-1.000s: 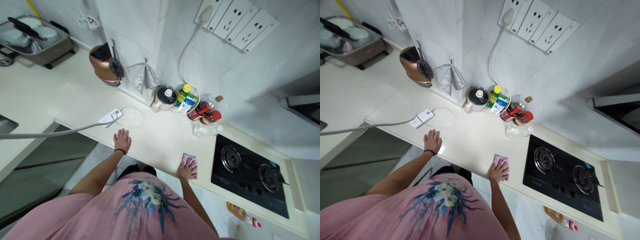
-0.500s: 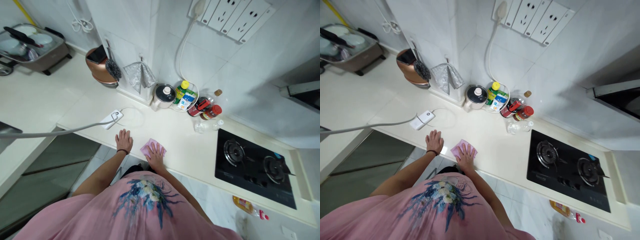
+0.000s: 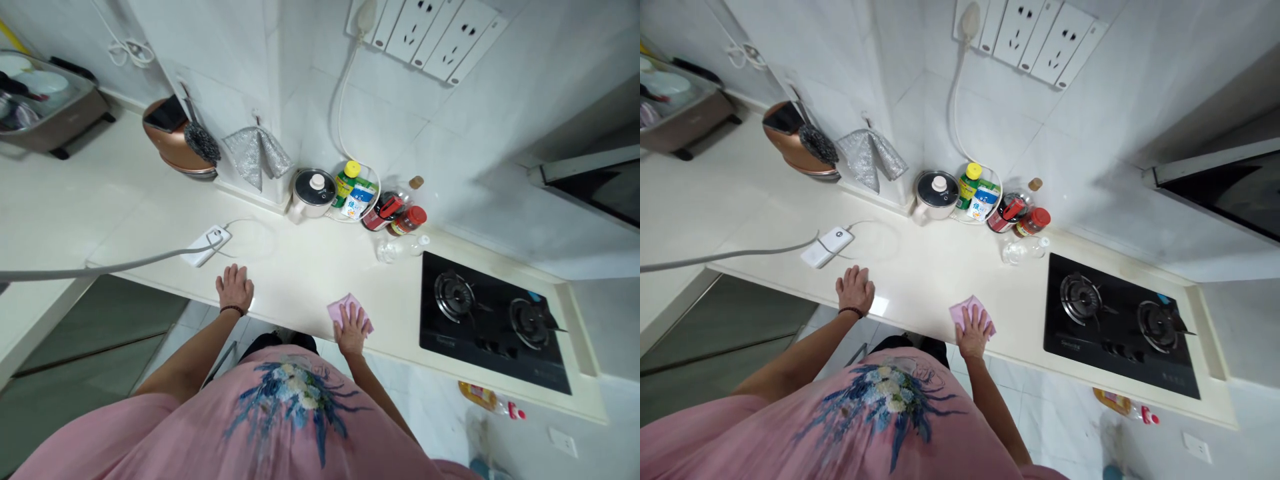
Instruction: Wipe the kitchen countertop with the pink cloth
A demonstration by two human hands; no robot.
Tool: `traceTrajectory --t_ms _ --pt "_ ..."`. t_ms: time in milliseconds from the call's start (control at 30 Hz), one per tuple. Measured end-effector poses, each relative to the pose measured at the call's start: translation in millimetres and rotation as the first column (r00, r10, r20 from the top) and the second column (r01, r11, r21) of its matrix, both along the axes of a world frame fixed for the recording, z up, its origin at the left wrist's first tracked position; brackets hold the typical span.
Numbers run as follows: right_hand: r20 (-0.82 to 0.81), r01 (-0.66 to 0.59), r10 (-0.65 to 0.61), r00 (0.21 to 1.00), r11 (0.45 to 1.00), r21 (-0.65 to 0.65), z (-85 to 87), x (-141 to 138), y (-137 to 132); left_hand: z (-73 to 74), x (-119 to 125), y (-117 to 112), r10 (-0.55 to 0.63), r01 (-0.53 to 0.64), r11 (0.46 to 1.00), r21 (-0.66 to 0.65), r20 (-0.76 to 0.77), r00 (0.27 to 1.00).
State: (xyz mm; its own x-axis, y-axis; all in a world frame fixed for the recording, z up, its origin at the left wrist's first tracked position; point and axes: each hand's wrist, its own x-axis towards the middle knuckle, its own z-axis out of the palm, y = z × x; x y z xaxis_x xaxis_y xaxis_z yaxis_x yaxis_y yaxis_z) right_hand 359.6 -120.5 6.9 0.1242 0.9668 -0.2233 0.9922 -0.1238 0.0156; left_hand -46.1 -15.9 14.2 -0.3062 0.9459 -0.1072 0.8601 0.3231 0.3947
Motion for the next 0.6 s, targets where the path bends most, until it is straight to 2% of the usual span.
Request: traceTrajectory --t_ms 100,233,367,533,600 --pt "0.016 0.146 -0.147 0.989 0.988 0.042 -2.7 28.3 -9.1 -0.8 -0.3 0.0 0.002 -0.002 1.000 0.005 -0.006 1.000" --pt "-0.006 0.345 -0.346 0.938 0.933 0.103 -4.6 58.0 -4.3 -0.9 0.0 0.3 0.003 -0.003 1.000 -0.004 -0.018 1.000" --pt "-0.031 0.485 -0.485 0.874 0.870 0.090 -3.3 80.1 19.8 -1.3 1.3 0.6 0.013 -0.013 1.000 0.001 -0.025 1.000" --pt "-0.066 0.513 -0.509 0.858 0.854 0.083 -3.3 101.3 60.0 -4.0 2.3 0.6 0.024 -0.023 0.999 0.025 -0.028 0.999" --pt "-0.093 0.548 -0.541 0.836 0.830 0.106 -4.4 110.5 79.1 -5.2 2.1 0.4 0.026 -0.026 0.999 0.031 -0.023 0.999"
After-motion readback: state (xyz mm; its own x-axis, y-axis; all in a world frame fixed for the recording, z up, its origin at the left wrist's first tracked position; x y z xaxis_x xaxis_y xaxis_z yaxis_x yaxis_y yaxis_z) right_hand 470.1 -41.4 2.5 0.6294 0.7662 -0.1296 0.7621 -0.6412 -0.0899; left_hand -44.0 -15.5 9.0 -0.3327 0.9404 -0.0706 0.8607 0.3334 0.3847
